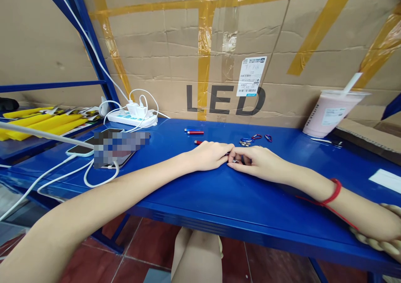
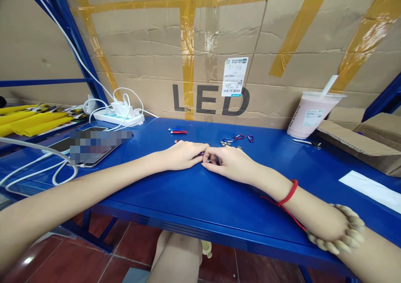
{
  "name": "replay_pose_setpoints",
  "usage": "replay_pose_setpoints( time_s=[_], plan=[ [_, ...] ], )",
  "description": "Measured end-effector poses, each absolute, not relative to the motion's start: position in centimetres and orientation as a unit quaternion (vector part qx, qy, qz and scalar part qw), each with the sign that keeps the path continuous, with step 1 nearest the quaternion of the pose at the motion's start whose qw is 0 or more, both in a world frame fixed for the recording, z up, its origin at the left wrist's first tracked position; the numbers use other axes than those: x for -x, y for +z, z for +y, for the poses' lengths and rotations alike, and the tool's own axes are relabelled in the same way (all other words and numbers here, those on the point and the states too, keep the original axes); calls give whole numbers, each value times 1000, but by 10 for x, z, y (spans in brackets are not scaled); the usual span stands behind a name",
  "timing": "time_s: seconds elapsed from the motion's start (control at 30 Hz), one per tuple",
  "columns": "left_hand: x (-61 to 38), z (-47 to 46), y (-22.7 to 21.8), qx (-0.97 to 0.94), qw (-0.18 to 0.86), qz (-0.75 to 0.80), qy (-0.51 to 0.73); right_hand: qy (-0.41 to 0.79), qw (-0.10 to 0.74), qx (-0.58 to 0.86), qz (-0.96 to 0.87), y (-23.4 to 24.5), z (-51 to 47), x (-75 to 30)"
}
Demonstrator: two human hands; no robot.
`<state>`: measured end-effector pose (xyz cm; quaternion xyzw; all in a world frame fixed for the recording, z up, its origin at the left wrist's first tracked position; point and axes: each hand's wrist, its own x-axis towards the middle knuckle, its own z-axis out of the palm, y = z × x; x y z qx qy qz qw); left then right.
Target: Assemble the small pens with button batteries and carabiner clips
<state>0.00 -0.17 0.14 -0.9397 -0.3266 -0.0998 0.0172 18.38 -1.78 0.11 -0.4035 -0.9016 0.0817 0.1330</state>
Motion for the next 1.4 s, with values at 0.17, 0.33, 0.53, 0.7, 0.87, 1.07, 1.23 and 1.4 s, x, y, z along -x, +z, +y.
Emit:
replay_pose_setpoints(
  time_s=[0.17,0.33,0.53,0.7,0.87,1.07,1.23,1.4],
  plan=[
    [0,-1,1,941,22,-321,-105,86,132,402,-902,1,-18,-184],
    [1,1,-1,944,26,-311,-111,83,132,401,-903,1,-19,-184],
    [2,3,-3,945,20,-301,-127,75,129,401,-904,2,-19,-183],
    [1,3,-3,944,19,-302,-128,72,121,408,-902,3,-20,-184],
    [1,1,-1,945,7,-305,-123,70,118,405,-904,4,-19,-185],
    [1,1,-1,944,6,-306,-120,60,123,402,-905,4,-20,-184],
    [0,0,1,943,11,-312,-115,57,122,399,-907,4,-22,-184],
    [-1,-1,3,941,4,-320,-108,54,117,401,-907,3,-21,-184]
  ],
)
